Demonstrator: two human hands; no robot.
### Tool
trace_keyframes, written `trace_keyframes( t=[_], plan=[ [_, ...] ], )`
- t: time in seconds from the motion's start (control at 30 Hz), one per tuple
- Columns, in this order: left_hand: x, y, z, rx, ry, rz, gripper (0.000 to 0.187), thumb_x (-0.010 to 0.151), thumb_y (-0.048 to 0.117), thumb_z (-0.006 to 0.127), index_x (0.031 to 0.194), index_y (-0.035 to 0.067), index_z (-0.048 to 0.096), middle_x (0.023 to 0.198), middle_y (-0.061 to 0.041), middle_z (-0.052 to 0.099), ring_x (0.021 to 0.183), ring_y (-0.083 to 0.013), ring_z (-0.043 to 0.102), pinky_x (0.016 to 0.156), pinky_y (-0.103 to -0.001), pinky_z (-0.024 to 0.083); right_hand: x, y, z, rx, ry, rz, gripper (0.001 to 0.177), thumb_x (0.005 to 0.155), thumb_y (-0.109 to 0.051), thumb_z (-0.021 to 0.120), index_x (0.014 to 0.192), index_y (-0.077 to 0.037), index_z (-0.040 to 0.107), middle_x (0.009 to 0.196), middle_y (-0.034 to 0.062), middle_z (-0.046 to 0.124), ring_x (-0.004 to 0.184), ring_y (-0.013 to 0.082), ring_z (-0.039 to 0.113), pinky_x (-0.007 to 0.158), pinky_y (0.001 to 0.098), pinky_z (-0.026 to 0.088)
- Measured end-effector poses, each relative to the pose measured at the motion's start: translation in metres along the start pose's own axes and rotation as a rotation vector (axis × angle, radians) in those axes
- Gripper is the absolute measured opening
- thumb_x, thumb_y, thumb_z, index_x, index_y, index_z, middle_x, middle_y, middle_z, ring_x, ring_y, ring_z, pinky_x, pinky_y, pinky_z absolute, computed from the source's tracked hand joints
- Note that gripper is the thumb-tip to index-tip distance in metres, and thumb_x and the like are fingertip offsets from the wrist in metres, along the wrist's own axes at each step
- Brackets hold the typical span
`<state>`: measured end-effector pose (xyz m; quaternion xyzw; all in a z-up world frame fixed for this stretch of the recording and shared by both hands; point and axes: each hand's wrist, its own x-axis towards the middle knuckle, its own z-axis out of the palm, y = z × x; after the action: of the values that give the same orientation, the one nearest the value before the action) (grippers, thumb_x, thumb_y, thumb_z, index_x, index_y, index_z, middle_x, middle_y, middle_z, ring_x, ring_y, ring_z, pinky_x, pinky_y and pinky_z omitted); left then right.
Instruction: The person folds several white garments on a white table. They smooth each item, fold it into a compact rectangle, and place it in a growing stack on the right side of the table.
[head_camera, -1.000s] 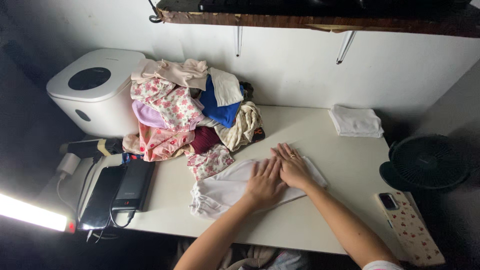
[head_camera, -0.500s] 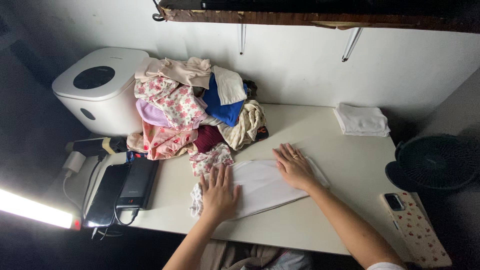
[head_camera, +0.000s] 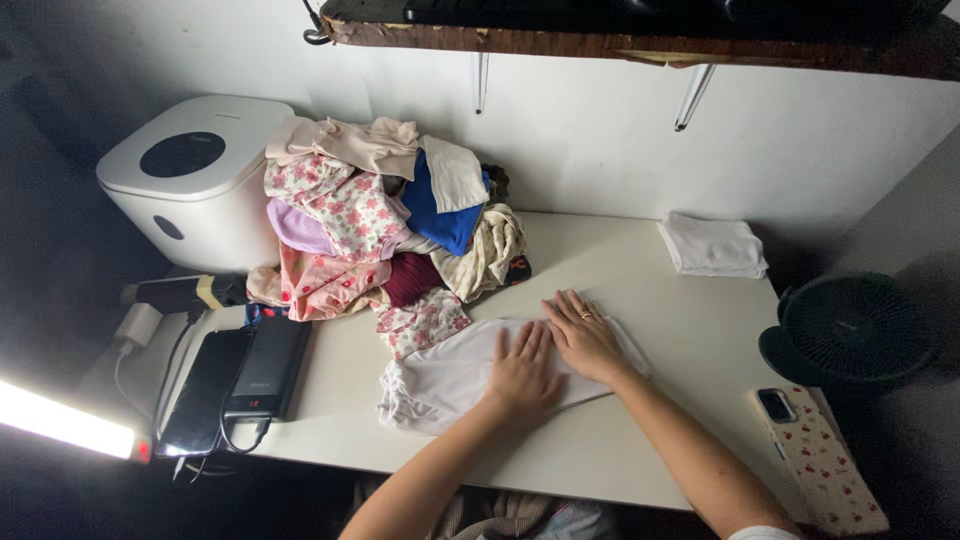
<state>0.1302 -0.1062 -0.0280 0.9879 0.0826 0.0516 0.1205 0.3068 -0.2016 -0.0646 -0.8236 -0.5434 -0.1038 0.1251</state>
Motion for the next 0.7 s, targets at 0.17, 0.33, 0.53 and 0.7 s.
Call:
trace_keyframes(
  t=[0.17, 0.33, 0.53, 0.7],
  plan=[
    [-0.038, -0.029, -0.047, 0.032, -0.127, -0.088, 0.078, 0.099, 0.054, 0.031, 0.161, 0.009, 0.015, 0.17, -0.012, 0.012, 0.156, -0.0314, 0.006, 0.122, -0.058, -0.007, 0.001, 0.005, 0.002, 0.036, -0.056, 0.001, 0.054, 0.104, -0.036, 0.041, 0.155, -0.017, 0.039, 0.163, 0.0144, 0.033, 0.152, 0.0336, 0.024, 0.123, 0.0486, 0.018],
    [-0.08, -0.078, -0.056, 0.086, 0.167, -0.13, 0.082, 0.099, 0.057, 0.035, 0.16, 0.005, 0.017, 0.167, -0.017, 0.016, 0.155, -0.0334, 0.008, 0.122, -0.053, -0.004, -0.001, 0.013, 0.002, 0.003, -0.088, -0.01, 0.056, 0.104, -0.037, 0.039, 0.157, -0.021, 0.036, 0.165, 0.0128, 0.028, 0.154, 0.0322, 0.021, 0.123, 0.0489, 0.017],
    [-0.089, -0.06, -0.026, 0.054, 0.154, -0.349, 0.084, 0.096, 0.057, 0.041, 0.158, 0.004, 0.021, 0.166, -0.019, 0.017, 0.154, -0.0393, 0.01, 0.12, -0.061, 0.001, 0.012, 0.019, -0.002, -0.08, -0.086, 0.032, 0.053, 0.105, -0.039, 0.038, 0.155, -0.022, 0.037, 0.164, 0.014, 0.027, 0.151, 0.0348, 0.02, 0.121, 0.0536, 0.012],
    [-0.089, -0.049, -0.02, 0.033, 0.191, -0.378, 0.086, 0.094, 0.056, 0.045, 0.156, 0.001, 0.023, 0.163, -0.023, 0.02, 0.151, -0.0447, 0.012, 0.117, -0.064, 0.004, 0.027, 0.026, -0.011, -0.185, 0.031, 0.125, 0.051, 0.102, -0.038, 0.044, 0.151, -0.025, 0.048, 0.16, 0.0185, 0.038, 0.152, 0.0351, 0.028, 0.124, 0.055, 0.015]
  ],
)
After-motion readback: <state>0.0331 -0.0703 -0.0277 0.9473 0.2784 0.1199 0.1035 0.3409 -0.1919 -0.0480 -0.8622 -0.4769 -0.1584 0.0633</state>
